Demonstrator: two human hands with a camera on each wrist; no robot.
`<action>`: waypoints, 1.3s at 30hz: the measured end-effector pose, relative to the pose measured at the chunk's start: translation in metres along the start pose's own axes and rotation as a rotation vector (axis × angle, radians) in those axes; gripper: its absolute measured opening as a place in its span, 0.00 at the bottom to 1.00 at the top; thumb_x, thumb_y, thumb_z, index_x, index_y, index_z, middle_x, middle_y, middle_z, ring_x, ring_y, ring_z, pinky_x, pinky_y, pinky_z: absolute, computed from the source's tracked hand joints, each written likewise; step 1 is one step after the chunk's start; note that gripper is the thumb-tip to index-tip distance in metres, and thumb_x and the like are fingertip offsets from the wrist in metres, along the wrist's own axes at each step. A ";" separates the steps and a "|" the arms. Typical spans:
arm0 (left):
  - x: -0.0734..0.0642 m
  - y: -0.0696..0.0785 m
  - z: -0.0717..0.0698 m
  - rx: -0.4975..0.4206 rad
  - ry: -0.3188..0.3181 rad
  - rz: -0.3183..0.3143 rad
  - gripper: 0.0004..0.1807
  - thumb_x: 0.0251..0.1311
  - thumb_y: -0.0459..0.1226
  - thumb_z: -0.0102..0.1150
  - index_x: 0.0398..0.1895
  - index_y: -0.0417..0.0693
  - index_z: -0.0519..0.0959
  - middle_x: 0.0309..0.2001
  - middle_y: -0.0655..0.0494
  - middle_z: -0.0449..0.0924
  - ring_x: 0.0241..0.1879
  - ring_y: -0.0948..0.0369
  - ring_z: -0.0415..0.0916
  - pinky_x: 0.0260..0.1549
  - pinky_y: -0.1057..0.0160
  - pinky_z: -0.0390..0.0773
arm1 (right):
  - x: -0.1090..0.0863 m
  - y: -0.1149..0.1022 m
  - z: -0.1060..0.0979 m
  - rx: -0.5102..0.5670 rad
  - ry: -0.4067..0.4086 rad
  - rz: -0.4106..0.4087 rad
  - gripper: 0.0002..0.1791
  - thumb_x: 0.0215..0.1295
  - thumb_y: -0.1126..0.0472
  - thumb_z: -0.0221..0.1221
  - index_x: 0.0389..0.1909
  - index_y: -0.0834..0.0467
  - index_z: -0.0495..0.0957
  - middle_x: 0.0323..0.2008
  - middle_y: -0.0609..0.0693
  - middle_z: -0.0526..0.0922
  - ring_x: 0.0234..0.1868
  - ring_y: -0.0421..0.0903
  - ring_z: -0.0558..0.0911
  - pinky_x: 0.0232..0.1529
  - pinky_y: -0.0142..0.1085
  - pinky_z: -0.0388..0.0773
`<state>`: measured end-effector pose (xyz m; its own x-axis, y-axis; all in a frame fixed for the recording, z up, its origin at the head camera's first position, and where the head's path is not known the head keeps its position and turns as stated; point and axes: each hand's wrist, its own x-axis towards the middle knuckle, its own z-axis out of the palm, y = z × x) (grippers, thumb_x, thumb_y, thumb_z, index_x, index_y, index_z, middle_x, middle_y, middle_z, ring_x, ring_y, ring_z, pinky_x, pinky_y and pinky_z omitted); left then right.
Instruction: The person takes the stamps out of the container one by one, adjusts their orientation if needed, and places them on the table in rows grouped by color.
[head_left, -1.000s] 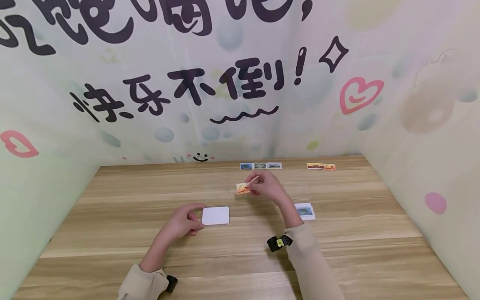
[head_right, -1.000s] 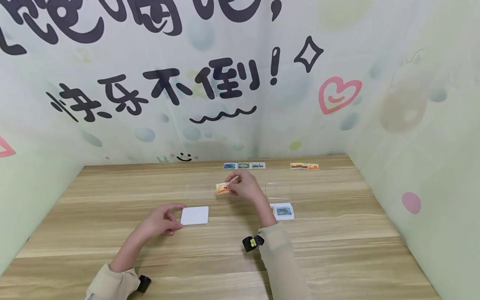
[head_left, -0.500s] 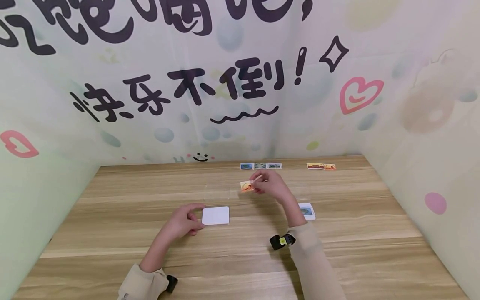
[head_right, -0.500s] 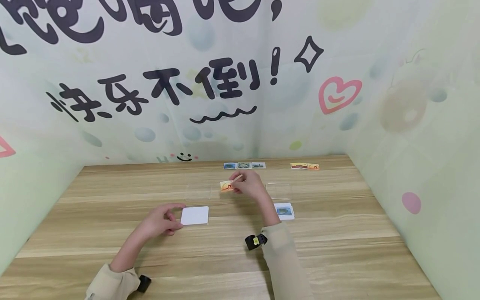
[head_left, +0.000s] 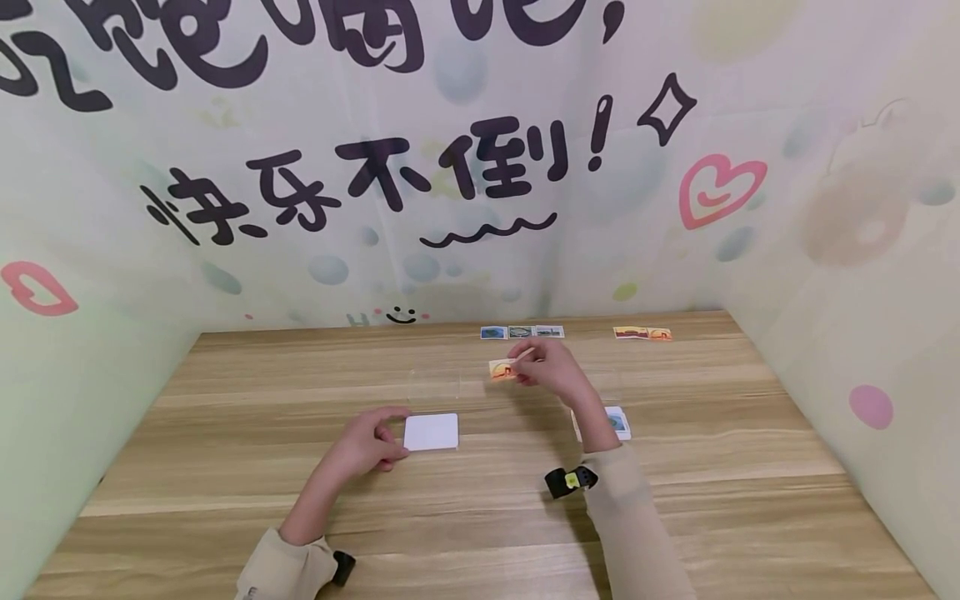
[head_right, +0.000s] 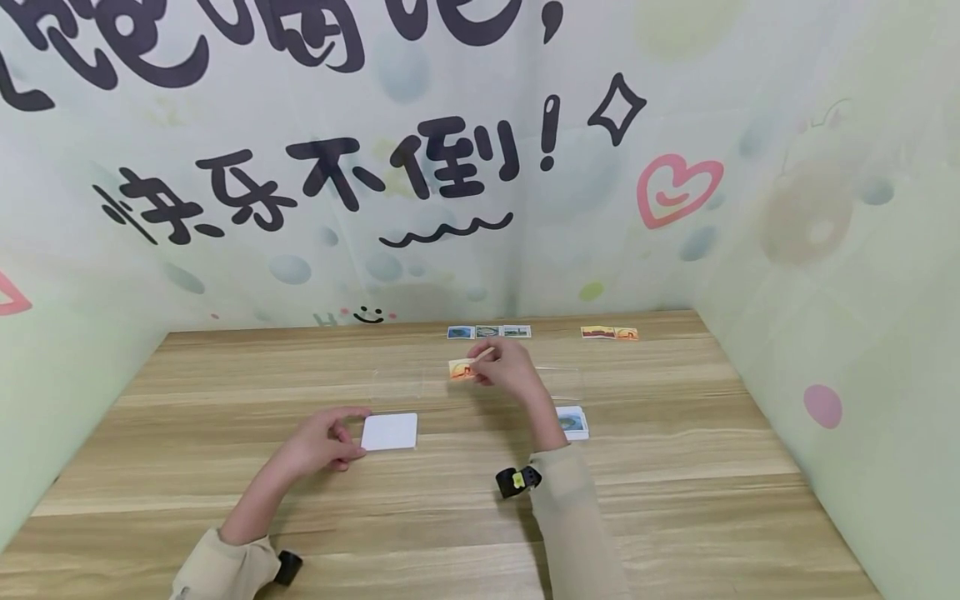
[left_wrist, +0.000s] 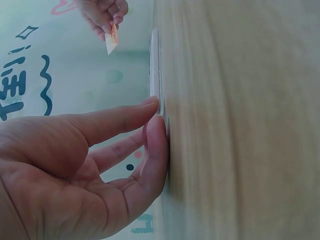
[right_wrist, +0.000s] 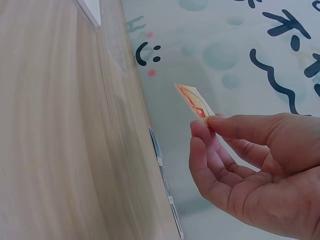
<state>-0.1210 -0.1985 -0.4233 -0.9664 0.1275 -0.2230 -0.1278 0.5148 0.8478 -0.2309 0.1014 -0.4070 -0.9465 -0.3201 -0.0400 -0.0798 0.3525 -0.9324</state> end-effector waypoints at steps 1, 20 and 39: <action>0.000 0.000 0.000 -0.001 0.001 -0.003 0.31 0.58 0.23 0.72 0.66 0.29 0.75 0.26 0.51 0.73 0.20 0.61 0.73 0.22 0.66 0.80 | 0.000 0.000 -0.001 -0.002 0.001 0.001 0.09 0.72 0.71 0.61 0.49 0.72 0.81 0.35 0.62 0.86 0.34 0.54 0.87 0.44 0.47 0.88; 0.000 0.000 0.000 -0.006 -0.004 -0.011 0.31 0.59 0.23 0.71 0.67 0.29 0.75 0.26 0.50 0.74 0.21 0.62 0.74 0.22 0.67 0.79 | 0.002 0.005 -0.012 0.028 0.027 0.043 0.10 0.73 0.72 0.60 0.51 0.73 0.80 0.36 0.58 0.85 0.32 0.42 0.84 0.44 0.44 0.88; -0.001 0.003 0.000 0.000 0.000 -0.026 0.30 0.59 0.23 0.72 0.66 0.30 0.76 0.27 0.50 0.73 0.21 0.61 0.73 0.22 0.66 0.79 | 0.000 0.009 -0.023 0.048 0.046 0.054 0.11 0.73 0.72 0.60 0.51 0.73 0.79 0.38 0.60 0.85 0.34 0.44 0.85 0.44 0.39 0.87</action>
<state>-0.1208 -0.1975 -0.4209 -0.9629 0.1139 -0.2446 -0.1526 0.5177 0.8419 -0.2391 0.1245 -0.4071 -0.9626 -0.2601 -0.0755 -0.0137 0.3250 -0.9456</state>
